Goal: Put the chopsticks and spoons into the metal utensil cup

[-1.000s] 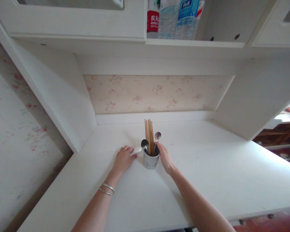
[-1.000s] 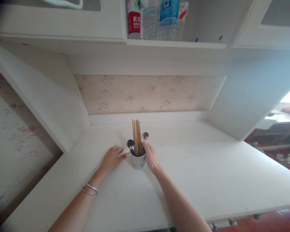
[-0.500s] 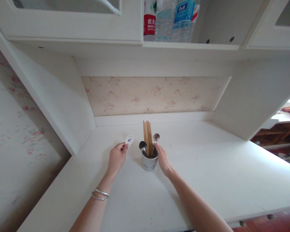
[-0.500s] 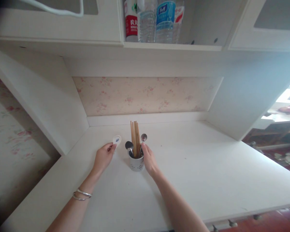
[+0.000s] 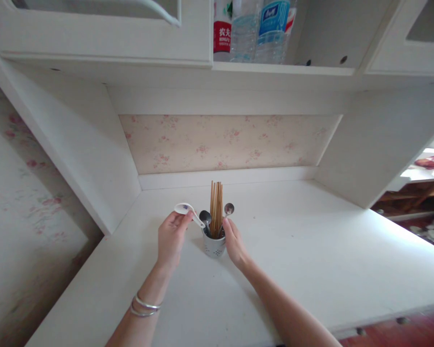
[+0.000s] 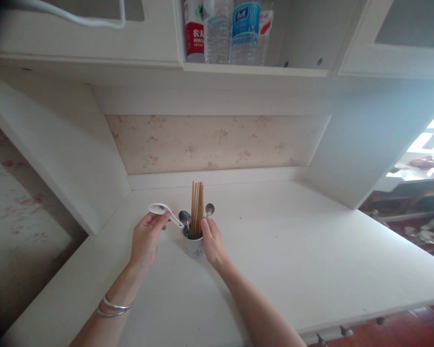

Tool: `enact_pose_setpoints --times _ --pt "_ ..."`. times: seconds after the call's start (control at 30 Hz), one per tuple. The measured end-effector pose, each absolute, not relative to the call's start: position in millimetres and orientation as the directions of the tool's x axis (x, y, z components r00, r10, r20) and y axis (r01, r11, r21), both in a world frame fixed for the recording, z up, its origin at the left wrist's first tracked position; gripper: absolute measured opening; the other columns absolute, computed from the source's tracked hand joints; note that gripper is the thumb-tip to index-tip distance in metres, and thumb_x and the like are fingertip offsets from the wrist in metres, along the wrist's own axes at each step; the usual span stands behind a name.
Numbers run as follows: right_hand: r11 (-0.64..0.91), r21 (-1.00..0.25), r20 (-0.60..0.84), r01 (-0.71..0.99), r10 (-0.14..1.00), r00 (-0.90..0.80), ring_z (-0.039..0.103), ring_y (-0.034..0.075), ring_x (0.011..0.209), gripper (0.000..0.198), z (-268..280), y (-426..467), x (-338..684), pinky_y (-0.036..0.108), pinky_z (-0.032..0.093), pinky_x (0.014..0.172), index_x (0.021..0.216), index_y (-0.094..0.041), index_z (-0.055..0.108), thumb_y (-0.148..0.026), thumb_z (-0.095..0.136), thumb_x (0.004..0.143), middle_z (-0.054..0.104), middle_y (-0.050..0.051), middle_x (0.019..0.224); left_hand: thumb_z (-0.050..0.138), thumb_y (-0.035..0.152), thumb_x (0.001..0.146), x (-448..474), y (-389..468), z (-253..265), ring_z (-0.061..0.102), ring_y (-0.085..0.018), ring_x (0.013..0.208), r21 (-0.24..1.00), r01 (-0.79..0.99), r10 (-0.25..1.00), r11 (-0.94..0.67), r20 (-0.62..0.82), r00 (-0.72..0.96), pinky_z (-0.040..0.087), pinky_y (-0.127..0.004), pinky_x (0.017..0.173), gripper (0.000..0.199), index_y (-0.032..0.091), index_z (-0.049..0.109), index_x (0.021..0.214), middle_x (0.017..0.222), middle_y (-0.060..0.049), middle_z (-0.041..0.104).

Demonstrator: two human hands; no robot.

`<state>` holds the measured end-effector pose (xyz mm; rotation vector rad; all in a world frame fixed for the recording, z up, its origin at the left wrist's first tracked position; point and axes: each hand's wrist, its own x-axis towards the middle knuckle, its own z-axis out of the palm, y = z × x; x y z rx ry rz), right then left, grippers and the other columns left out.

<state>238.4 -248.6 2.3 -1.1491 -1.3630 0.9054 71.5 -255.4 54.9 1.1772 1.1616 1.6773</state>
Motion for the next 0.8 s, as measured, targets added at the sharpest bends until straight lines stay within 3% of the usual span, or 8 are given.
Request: enact_pose_setpoints --times 0.1,0.2,0.4,0.67,0.8 --pt "0.254 -0.957 0.262 0.142 0.964 0.042 0.054 0.02 0.086 0.042 2 -250 237 0.032 0.04 0.079 0.087 -0.019 0.059 -0.052 0.033 0.093 0.061 0.004 0.087 0.065 0.04 0.077 85 -260 49 0.062 -0.016 0.079 0.956 0.015 0.936 -0.294 0.291 -0.2 0.045 -0.025 0.071 0.029 0.017 0.067 0.094 0.084 -0.004 0.07" --pt "0.257 -0.955 0.263 0.147 0.964 0.027 0.054 0.02 0.085 0.041 2 -250 236 0.031 0.04 0.077 0.088 -0.019 0.059 -0.051 0.034 0.093 0.061 0.003 0.087 0.063 0.041 0.078 95 -262 41 0.059 -0.015 0.073 0.933 0.211 0.934 -0.291 0.325 -0.148 0.044 -0.025 0.065 0.028 0.018 0.068 0.094 0.079 -0.003 0.067" --pt "0.259 -0.953 0.267 0.159 0.963 0.029 0.054 0.019 0.086 0.041 3 -250 237 0.03 0.04 0.078 0.09 -0.019 0.059 -0.051 0.033 0.093 0.062 0.003 0.089 0.064 0.044 0.076 104 -259 24 0.053 -0.015 0.077 0.842 0.413 0.885 -0.348 0.44 -0.151 0.042 -0.026 0.067 0.025 0.021 0.07 0.083 0.092 -0.004 0.054" --pt "0.271 -0.953 0.277 0.136 0.96 0.03 0.055 0.019 0.087 0.042 2 -251 237 0.031 0.041 0.08 0.091 -0.019 0.06 -0.053 0.035 0.092 0.063 0.004 0.091 0.07 0.043 0.069 105 -253 13 0.047 -0.012 0.066 0.946 0.265 0.921 -0.189 0.264 -0.286 0.041 -0.026 0.066 0.031 0.018 0.059 0.081 0.082 0.0 0.053" --pt "0.253 -0.96 0.254 0.122 0.967 -0.009 0.055 0.023 0.101 0.042 2 -253 242 0.034 0.04 0.089 0.105 -0.02 0.06 -0.053 0.038 0.091 0.064 0.006 0.108 0.069 0.043 0.07 105 -254 13 0.049 -0.012 0.067 0.979 0.111 0.949 -0.173 0.196 -0.249 0.04 -0.025 0.065 0.033 0.018 0.054 0.086 0.076 0.002 0.052"
